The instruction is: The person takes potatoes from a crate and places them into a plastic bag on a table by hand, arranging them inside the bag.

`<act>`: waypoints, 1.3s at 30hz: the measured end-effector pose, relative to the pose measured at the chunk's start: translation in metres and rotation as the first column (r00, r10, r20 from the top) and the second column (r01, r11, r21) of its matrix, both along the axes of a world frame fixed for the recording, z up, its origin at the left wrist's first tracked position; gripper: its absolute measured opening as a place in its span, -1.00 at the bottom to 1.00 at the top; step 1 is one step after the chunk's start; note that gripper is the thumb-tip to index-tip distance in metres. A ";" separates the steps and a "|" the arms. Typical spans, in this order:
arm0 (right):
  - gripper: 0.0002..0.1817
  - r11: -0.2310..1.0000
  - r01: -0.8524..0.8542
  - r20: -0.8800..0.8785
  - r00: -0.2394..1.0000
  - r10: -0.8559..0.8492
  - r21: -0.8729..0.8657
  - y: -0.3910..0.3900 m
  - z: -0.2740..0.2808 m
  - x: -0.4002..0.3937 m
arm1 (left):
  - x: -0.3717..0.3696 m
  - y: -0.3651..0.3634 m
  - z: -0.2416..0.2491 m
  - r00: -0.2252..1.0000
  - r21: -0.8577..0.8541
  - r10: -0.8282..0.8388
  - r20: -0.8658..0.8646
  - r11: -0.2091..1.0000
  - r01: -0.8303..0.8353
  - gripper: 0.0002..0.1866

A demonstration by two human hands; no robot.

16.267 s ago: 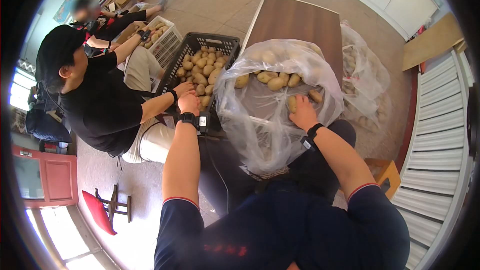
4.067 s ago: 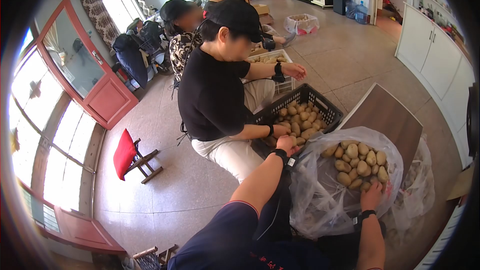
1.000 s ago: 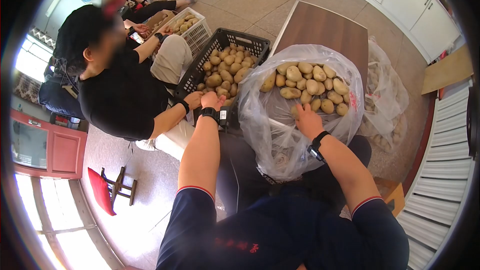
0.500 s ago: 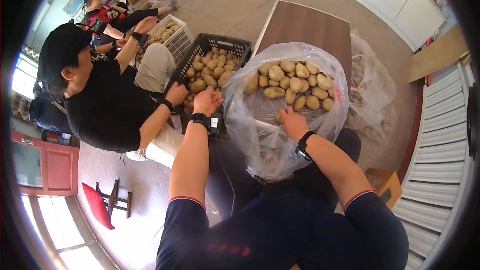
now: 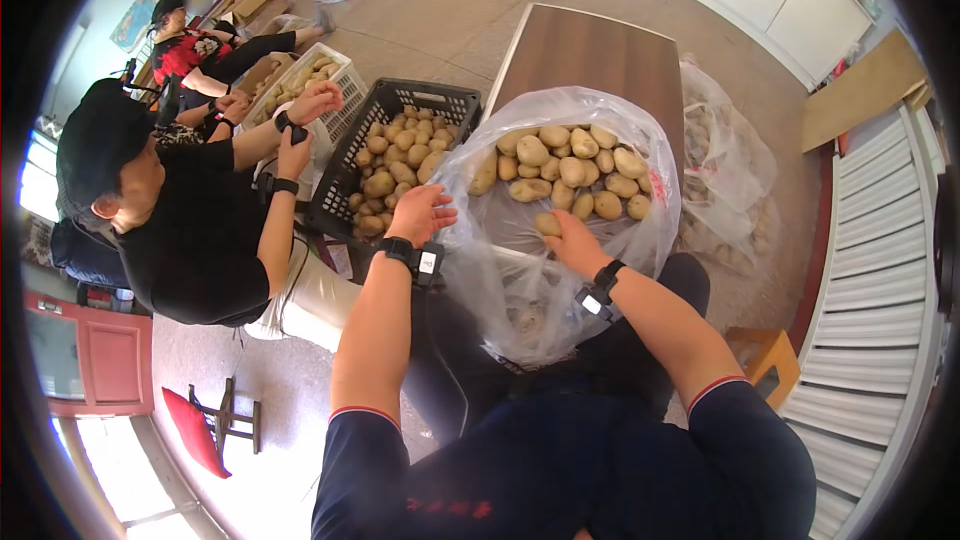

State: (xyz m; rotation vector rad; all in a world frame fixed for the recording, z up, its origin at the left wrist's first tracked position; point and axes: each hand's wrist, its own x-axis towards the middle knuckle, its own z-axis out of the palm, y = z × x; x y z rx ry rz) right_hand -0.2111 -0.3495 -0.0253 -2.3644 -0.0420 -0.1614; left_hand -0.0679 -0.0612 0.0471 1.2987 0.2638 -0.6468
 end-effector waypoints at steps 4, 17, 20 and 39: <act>-0.44 0.933 0.162 -0.272 0.960 -0.073 0.323 0.007 0.000 0.016 | 0.000 -0.007 -0.002 0.999 0.000 -0.039 0.013 0.999 0.039 -0.62; -0.54 0.760 0.145 -0.365 0.922 0.128 0.634 0.057 0.048 0.030 | -0.015 -0.044 -0.015 0.955 0.067 -0.297 -0.024 0.952 0.298 -0.67; -0.53 0.780 0.136 -0.331 0.939 0.095 0.610 0.063 0.049 0.033 | -0.032 -0.051 0.014 0.881 0.160 -0.461 0.105 0.882 0.443 -0.61; -0.61 0.987 0.154 0.017 0.988 -0.155 0.036 0.009 0.036 0.023 | -0.023 -0.042 0.016 0.975 0.125 -0.218 0.037 0.969 0.212 -0.64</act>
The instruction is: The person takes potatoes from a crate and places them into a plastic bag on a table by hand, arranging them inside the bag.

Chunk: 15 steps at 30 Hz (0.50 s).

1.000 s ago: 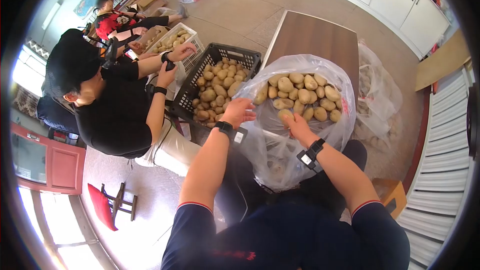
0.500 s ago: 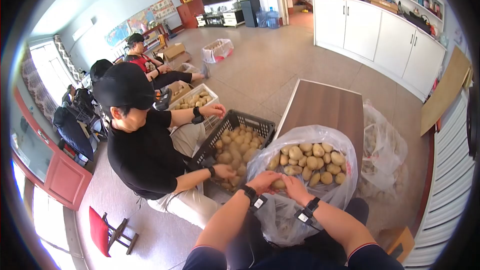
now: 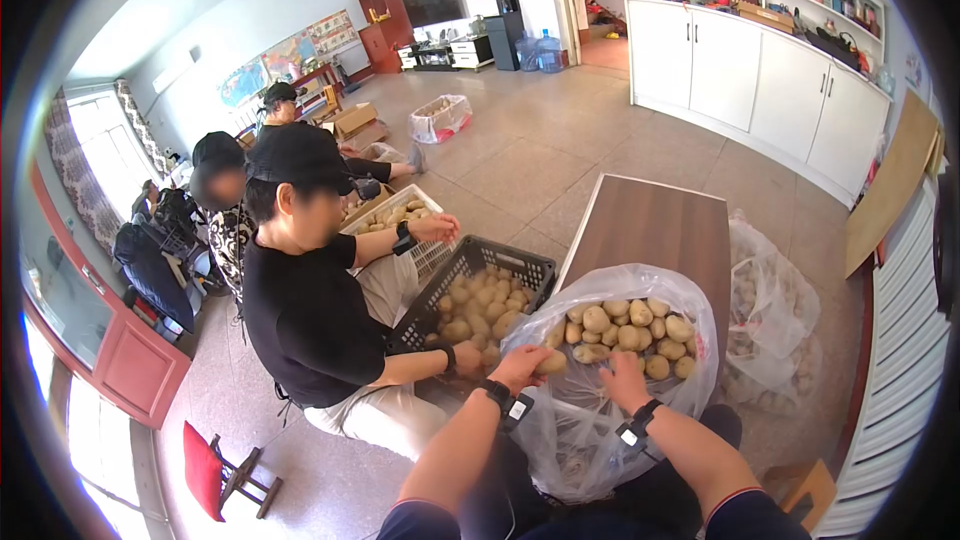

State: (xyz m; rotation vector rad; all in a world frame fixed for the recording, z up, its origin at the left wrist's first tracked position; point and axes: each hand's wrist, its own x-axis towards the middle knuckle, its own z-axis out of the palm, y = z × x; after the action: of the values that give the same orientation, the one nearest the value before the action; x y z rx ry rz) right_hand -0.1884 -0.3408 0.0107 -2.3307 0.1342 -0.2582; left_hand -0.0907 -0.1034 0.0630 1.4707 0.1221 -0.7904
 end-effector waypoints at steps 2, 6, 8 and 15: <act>-0.54 0.992 0.083 0.075 0.994 -0.076 -0.095 -0.011 0.006 0.001 | 0.004 0.005 -0.002 1.000 -0.025 0.030 0.009 0.999 -0.030 -0.66; -0.40 0.974 0.160 0.043 0.987 -0.155 -0.162 -0.030 0.009 0.007 | 0.008 0.018 -0.001 0.993 -0.066 0.114 0.005 0.991 -0.113 -0.67; -0.37 0.968 0.159 0.074 0.986 -0.147 -0.194 -0.035 0.004 0.009 | 0.012 0.025 -0.005 0.991 -0.081 0.131 0.001 0.988 -0.131 -0.67; -0.28 0.958 0.080 -0.064 0.993 -0.102 -0.275 -0.036 0.013 0.015 | 0.023 0.052 -0.029 0.962 -0.021 0.123 0.243 0.992 -0.121 -0.69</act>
State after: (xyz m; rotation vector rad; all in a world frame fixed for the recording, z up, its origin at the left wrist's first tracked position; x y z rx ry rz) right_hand -0.1736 -0.3772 0.0235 -2.6134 0.2595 -0.2440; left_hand -0.0674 -0.0514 0.0343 1.5270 0.0234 -0.5050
